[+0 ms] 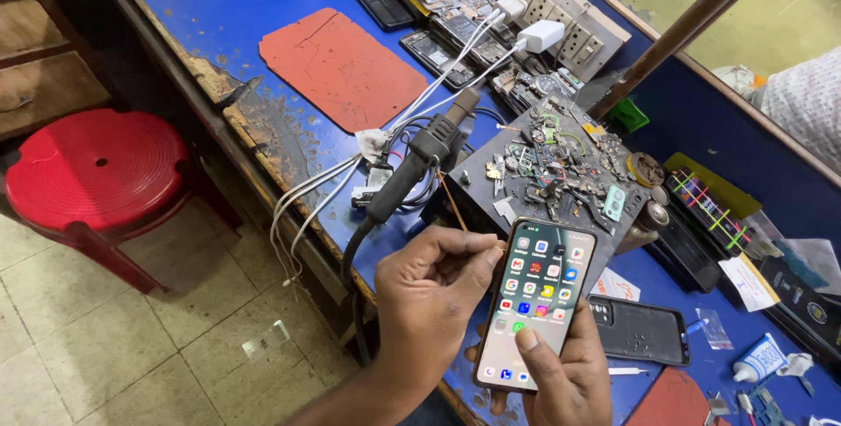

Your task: The person repairs a smartphone at a cluttered workbench. They pry open the phone's back cover, work on the internal battery and components with a pry tool and screwdriver, briefly power the phone on to test the screen, then continue prying and separating the frame and display assembly by hand.

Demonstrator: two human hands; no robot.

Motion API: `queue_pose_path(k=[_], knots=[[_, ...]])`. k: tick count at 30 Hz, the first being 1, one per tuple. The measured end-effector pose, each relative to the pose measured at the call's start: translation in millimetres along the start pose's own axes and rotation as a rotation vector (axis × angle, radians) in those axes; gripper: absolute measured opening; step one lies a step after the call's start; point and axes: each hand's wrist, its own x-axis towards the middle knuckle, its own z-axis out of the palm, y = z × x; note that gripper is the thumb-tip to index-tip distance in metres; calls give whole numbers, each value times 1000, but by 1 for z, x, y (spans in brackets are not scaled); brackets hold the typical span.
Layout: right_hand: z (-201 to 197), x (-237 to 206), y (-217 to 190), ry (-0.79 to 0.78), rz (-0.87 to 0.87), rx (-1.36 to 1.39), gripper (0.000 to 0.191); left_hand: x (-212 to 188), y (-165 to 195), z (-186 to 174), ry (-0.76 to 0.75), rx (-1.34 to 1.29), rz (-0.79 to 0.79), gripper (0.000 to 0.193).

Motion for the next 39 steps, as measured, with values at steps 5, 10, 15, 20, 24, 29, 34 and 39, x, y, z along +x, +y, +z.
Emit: queue_pose_path(k=[5,10,15,20,24,29,34,39], knots=[[-1,-1,3,166,15,-192,46,-1,-4,-4,-2,-6,-17,10],[-14,-11,-11,185,89,-262,47,-6,-10,-6,-23,-8,-42,11],[-47,-38,-35,176,7,-213,46,-21,-19,-7,-207,115,-194,17],[-76,-81,-49,437,163,-346,52,-48,-38,23,-445,217,-325,22],[-95,-111,-51,522,221,-362,50,-66,-53,61,-462,239,-328,22],[-124,-141,-51,527,155,-438,44,-79,-72,105,-441,234,-345,10],[-152,-164,-55,694,250,-684,43,-94,-95,137,-456,372,-301,6],[-173,-179,-60,719,281,-647,45,-112,-118,162,-439,478,-298,2]])
